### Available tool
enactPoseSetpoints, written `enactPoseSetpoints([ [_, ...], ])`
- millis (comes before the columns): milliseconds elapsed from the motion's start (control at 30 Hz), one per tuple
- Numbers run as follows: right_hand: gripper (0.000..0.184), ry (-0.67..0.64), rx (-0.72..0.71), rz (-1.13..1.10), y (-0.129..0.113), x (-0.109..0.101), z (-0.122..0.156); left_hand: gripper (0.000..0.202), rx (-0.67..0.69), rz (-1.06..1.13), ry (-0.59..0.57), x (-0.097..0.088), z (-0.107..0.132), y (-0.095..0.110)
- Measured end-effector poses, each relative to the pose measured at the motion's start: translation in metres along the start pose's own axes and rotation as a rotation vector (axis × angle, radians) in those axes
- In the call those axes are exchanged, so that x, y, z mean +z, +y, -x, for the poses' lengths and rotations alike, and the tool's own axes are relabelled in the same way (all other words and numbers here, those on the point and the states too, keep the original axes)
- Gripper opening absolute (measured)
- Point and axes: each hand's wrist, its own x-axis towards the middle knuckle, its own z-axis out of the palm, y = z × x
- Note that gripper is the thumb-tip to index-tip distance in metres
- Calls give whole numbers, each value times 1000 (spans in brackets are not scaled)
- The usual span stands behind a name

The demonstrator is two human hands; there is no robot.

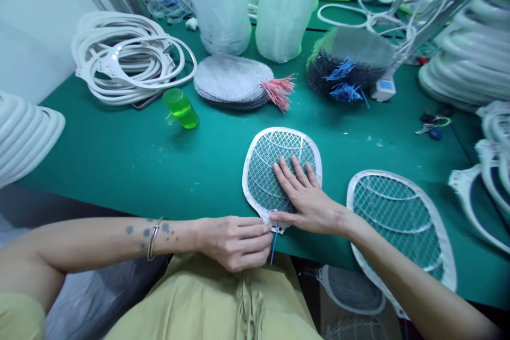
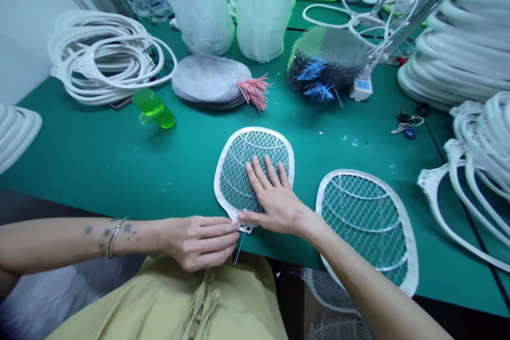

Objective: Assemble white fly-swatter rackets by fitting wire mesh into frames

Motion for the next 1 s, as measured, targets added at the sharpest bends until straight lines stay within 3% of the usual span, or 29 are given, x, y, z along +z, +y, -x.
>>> enactPoseSetpoints([
  [167, 109, -33, -7, -21, 0, -4, -1, 16, -126, 24, 36, 2, 2, 18],
  [467, 111, -8, -10, -10, -1, -2, 0, 9, -193, 29, 80, 3, -3, 20],
  [733, 116, 25, -6, -16, -3, 1, 0, 9, -364, 10, 98, 10, -8, 34],
  [1000, 119, 51, 7, -12, -3, 10, -1, 14, -277, 57, 89, 13, -13, 29],
])
